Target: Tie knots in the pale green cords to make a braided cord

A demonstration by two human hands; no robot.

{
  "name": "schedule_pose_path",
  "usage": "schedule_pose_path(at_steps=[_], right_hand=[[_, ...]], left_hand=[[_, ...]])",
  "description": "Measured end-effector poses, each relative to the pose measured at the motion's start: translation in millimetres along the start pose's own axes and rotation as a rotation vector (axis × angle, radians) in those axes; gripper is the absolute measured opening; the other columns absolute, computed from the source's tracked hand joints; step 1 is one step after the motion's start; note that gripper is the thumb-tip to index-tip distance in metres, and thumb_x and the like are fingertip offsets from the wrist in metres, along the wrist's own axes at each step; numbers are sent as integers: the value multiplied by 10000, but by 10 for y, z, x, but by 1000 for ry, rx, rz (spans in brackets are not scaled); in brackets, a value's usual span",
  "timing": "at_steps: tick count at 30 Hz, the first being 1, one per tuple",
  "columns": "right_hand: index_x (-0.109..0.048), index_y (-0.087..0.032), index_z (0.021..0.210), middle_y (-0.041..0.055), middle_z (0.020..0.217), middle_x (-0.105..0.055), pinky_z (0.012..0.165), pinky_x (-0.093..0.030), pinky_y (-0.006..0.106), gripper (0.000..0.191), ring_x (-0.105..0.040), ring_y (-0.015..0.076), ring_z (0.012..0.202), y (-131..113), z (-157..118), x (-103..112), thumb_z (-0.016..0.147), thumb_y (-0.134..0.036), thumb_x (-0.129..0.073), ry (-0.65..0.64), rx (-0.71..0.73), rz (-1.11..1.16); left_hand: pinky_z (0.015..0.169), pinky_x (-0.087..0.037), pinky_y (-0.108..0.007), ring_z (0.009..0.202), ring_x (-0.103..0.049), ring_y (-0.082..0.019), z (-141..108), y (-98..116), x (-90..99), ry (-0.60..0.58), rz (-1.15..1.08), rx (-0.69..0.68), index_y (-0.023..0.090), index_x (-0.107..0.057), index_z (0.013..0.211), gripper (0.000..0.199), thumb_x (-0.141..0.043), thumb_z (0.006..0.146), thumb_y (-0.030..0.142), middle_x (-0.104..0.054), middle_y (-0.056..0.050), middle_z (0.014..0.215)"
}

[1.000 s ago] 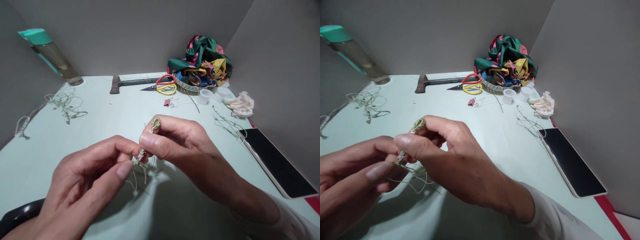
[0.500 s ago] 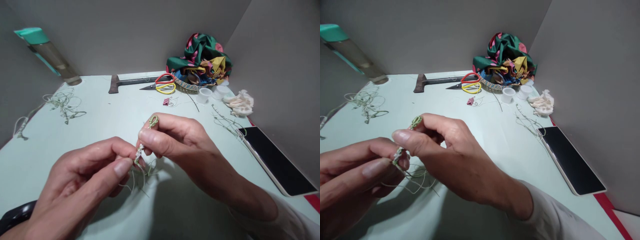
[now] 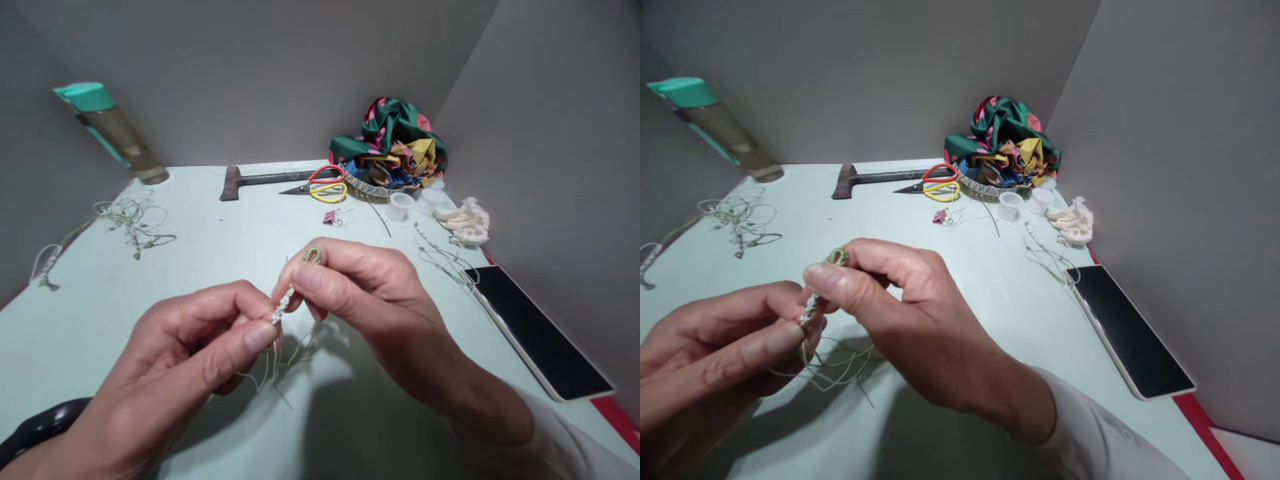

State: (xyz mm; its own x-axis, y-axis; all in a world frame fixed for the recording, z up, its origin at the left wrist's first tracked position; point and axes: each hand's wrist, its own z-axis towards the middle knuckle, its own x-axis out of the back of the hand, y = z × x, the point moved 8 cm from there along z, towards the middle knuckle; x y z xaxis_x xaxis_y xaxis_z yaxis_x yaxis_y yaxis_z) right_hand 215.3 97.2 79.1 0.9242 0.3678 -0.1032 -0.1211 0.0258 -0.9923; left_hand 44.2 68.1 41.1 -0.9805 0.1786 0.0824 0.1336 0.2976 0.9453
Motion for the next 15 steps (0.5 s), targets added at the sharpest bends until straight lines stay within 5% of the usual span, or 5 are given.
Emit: schedule_pose_path(at_steps=[6, 15], right_hand=[[-802, -237, 964, -20, 966, -737, 816, -539, 233, 211, -616, 109, 835, -30, 10, 9, 1128, -326, -703, -56, 146, 151], [-781, -232, 906, -11, 921, -759, 766, -537, 274, 162, -609, 126, 760, -137, -38, 8, 1060, -283, -772, 10, 186, 63]], left_hand=[[537, -252, -283, 599, -311, -135, -19, 64, 16, 57, 82, -98, 276, -753, 672, 486, -889, 800, 724, -421, 38, 621], [577, -188, -378, 577, -302, -162, -151, 135, 16, 194, 158, -171, 299, -710, 660, 360, -835, 807, 602, -444, 30, 610]])
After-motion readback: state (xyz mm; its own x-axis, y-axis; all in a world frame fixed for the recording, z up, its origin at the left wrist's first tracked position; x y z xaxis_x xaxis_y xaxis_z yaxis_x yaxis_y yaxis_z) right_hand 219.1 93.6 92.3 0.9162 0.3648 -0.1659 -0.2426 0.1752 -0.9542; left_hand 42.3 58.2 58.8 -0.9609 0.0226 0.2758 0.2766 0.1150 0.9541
